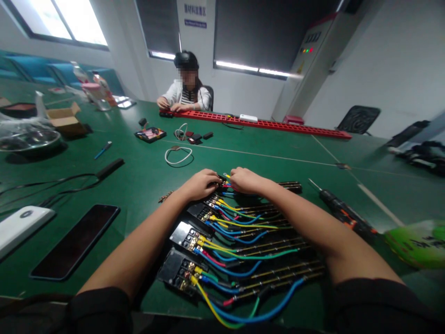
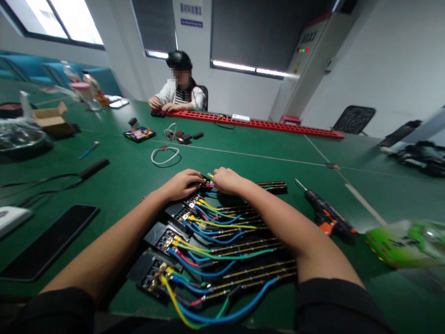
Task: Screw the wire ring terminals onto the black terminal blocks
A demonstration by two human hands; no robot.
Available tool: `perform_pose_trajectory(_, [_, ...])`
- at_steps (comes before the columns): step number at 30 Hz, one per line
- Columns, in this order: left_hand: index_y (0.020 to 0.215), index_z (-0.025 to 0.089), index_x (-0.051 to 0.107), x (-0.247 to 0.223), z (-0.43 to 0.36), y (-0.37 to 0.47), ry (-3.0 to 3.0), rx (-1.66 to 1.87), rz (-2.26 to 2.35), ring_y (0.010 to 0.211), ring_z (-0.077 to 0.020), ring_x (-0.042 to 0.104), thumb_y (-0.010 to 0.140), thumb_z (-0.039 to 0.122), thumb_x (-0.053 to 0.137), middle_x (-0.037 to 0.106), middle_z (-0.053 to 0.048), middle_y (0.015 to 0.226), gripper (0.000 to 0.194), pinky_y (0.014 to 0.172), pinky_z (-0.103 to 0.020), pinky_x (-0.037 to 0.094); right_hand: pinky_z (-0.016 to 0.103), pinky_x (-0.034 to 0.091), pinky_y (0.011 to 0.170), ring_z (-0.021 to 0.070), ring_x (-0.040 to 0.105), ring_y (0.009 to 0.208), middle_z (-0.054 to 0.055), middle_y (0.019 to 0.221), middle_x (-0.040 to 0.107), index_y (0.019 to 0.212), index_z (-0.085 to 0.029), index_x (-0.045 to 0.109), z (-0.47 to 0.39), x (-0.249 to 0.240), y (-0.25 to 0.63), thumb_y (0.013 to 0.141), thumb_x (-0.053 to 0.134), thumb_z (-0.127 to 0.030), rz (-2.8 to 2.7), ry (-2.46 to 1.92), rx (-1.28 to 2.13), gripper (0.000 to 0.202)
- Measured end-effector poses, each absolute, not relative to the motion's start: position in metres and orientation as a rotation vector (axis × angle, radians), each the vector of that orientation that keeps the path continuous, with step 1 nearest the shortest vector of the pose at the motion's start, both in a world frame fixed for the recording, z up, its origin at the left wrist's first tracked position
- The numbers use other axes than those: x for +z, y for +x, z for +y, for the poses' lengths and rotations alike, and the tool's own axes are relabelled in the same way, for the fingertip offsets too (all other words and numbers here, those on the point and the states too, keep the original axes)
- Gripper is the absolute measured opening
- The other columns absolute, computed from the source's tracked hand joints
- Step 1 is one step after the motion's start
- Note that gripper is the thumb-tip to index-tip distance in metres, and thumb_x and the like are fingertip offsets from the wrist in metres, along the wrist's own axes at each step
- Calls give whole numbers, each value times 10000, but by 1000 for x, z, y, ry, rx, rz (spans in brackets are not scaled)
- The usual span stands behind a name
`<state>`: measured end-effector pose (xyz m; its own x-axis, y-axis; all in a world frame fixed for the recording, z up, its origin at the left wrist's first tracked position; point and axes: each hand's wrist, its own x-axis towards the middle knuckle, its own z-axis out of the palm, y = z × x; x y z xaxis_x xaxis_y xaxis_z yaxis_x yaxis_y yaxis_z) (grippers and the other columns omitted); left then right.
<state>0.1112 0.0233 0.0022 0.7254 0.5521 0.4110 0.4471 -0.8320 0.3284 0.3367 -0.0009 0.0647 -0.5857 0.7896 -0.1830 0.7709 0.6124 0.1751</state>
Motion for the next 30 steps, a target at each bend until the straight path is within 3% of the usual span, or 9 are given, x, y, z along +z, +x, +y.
perform_pose_trajectory(7, [1161, 209, 740, 2, 24, 110, 2784, 686, 773, 1121, -232, 613, 887, 140, 526, 672, -97, 1211, 355, 1003, -386, 495, 301, 450, 779, 236, 640, 953, 183, 1150, 663, 987, -108, 741, 2, 63, 337, 954, 495, -226, 2613, 1369, 30, 275])
perform_pose_trajectory(18, [1168, 194, 733, 8, 21, 111, 2790, 646, 792, 1121, -249, 612, 850, 127, 522, 675, -104, 1209, 388, 1007, -397, 485, 265, 446, 920, 196, 605, 1028, 162, 1184, 643, 955, -103, 746, 20, 47, 353, 954, 565, -258, 2765, 1275, -179, 238])
perform_pose_trajectory(30, [1165, 205, 729, 7, 21, 110, 2788, 643, 793, 1127, -249, 610, 841, 131, 536, 671, -95, 1220, 385, 1016, -394, 484, 300, 440, 907, 230, 615, 1022, 200, 1229, 658, 1005, -76, 758, 20, 55, 346, 966, 509, -225, 2729, 1231, -144, 293])
